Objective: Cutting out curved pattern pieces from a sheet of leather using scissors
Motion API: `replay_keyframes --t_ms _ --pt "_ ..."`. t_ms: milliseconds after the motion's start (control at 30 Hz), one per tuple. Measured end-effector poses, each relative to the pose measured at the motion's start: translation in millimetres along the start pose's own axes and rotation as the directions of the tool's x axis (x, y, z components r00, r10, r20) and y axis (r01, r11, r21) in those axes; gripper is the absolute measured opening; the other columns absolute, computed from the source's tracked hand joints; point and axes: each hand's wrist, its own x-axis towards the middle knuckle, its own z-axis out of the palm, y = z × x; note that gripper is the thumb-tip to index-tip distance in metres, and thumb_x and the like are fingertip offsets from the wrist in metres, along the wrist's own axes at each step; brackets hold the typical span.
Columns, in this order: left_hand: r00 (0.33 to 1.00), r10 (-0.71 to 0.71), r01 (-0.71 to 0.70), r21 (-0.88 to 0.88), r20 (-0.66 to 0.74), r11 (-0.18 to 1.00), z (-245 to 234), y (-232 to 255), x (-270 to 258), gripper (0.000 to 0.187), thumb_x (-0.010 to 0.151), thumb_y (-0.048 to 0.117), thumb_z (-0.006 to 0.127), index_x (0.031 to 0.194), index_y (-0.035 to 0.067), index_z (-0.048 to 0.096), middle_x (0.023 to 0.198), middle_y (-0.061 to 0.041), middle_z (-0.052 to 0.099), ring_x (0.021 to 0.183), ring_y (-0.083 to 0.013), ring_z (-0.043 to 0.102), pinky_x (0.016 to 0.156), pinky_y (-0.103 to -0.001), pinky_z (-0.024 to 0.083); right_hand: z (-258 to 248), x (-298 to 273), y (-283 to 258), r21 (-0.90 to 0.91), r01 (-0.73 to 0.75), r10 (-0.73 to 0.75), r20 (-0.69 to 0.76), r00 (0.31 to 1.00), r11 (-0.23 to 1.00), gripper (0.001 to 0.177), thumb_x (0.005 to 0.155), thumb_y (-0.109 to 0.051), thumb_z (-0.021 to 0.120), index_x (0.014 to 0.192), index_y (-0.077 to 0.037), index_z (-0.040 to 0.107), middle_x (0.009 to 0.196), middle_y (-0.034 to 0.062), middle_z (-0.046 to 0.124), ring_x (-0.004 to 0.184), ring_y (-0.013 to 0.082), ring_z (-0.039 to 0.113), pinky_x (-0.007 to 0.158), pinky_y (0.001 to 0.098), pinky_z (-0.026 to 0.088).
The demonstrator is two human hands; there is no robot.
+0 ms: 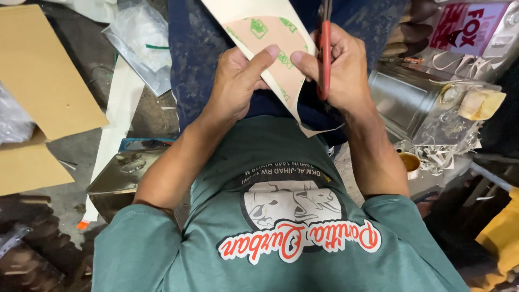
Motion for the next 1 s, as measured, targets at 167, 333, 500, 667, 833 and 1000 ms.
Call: replay_keyframes --t_ms 167,333,500,667,833,1000 --pt "0.974 0.078 -0.092 0.058 0.215 0.994 -3 0 3 0.033 0.096 0.016 0.074 0.126 0.006 0.067 0.124 -0.009 0.073 0.112 -0.0221 0.070 0.091 -0.038 0.062 -5 -10 -6 -0.059 -0.020 0.018 -0.034 0.999 0.998 0.030 0.096 -0.020 0.085 0.092 -0.011 0.056 0.066 -0.0057 0.047 0.062 0.0034 0.047 0.057 0.0215 0.041" --pt "0.955 0.216 -0.257 0.204 0.204 0.945 27 14 15 0.028 0.094 0.021 0.077 0.119 0.011 0.070 0.123 -0.005 0.073 0.114 -0.0185 0.070 0.101 -0.036 0.059 -54 -72 -27 -0.392 0.211 -0.320 -0.239 0.917 0.895 0.041 0.099 -0.034 0.080 0.111 0.004 0.070 0.099 0.0120 0.066 0.079 0.0183 0.056 0.065 0.0304 0.044" --pt "0.965 0.235 -0.229 -0.068 0.117 0.971 88 37 52 0.021 0.088 0.018 0.077 0.100 0.003 0.067 0.087 -0.012 0.076 0.073 -0.0206 0.075 0.052 -0.034 0.065 -49 -150 -52 -0.018 -0.102 0.101 -0.048 0.994 0.995 0.006 0.092 -0.004 0.054 0.093 -0.010 0.058 0.100 0.0018 0.057 0.093 0.0108 0.054 0.077 0.0275 0.044" --pt "0.912 0.375 -0.352 -0.157 0.163 0.923 123 49 68 0.010 0.088 0.012 0.075 0.089 0.010 0.065 0.079 -0.007 0.071 0.075 -0.0201 0.074 0.062 -0.043 0.070 -33 -134 -19 -0.211 -0.062 0.063 -0.005 0.998 0.975 0.015 0.096 -0.029 0.061 0.098 -0.016 0.054 0.080 -0.0010 0.052 0.071 0.0163 0.053 0.072 0.0332 0.043" --pt "0.915 0.348 -0.332 -0.106 0.204 0.937 131 61 52 0.011 0.091 0.009 0.068 0.084 0.011 0.060 0.073 -0.002 0.062 0.072 -0.0147 0.068 0.061 -0.036 0.064 -37 -114 -20 -0.173 -0.126 0.101 -0.149 0.984 0.977 0.018 0.090 -0.022 0.065 0.104 -0.015 0.056 0.079 -0.0014 0.054 0.069 0.0152 0.054 0.074 0.0313 0.045" --pt "0.930 0.295 -0.293 -0.043 0.221 0.955 130 53 43 0.015 0.094 0.023 0.075 0.098 0.012 0.067 0.087 -0.004 0.071 0.082 -0.0189 0.074 0.068 -0.040 0.070 -42 -101 -16 -0.132 -0.071 0.053 -0.135 0.989 0.989 0.018 0.091 -0.023 0.064 0.104 -0.013 0.059 0.078 -0.0009 0.054 0.070 0.0164 0.056 0.077 0.0330 0.047"
